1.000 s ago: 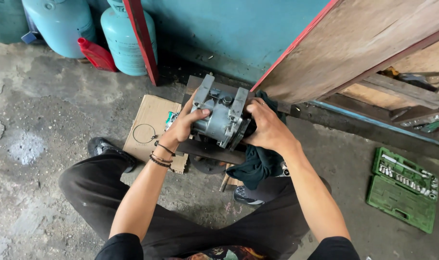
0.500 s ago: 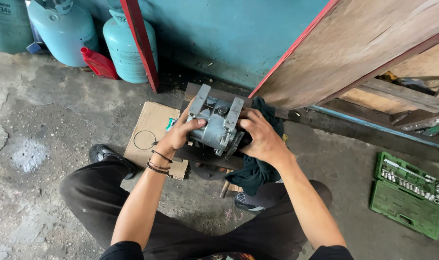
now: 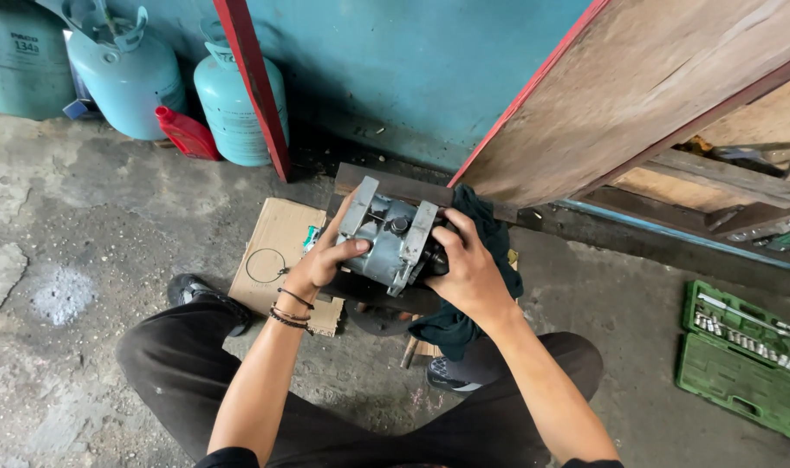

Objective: The person sits on the floor and assembles a mechanical component, likely a water pump housing. They place a green gasket onto the housing, insert a circular metal part, and then attach the cover plate, aligning the bolt holes.

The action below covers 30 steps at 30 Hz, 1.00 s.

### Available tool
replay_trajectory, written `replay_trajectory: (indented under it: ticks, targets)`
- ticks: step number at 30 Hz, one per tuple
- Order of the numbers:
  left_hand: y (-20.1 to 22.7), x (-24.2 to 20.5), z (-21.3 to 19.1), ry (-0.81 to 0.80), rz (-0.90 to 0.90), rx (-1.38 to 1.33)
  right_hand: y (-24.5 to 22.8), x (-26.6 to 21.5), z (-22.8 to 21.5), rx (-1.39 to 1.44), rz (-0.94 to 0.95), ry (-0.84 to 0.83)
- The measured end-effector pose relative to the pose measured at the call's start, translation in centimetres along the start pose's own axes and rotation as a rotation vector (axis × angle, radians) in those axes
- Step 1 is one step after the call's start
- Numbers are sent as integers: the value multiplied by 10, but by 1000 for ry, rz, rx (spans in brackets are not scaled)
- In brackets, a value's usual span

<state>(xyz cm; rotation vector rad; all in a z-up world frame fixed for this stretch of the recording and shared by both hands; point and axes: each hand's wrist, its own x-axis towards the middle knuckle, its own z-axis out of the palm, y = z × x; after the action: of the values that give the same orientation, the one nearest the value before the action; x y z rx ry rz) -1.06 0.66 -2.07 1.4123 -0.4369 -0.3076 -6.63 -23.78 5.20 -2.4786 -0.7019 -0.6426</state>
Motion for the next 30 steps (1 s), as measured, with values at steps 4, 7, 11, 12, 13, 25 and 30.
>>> replay_trajectory:
  ticks: [4, 7, 11, 12, 13, 25, 30]
  targets:
    - [1, -1, -1, -19, 24, 5, 3, -4, 4, 77, -4, 37]
    - [2, -3, -2, -19, 64, 12, 12, -12, 10, 209, -77, 95]
    - [-16, 1, -8, -29, 88, 0, 2, -12, 4, -7, 79, 26]
    - [-21, 1, -10, -36, 100, 3, -2, -14, 3, -1, 109, -7]
    - [-18, 1, -8, -36, 102, 4, -3, -14, 3, -2, 108, -5]
    - [0, -5, -2, 25, -25, -37, 9, -21, 13, 119, 59, -5]
    - [8, -6, 0, 78, -152, -41, 9, -20, 12, 150, -12, 9]
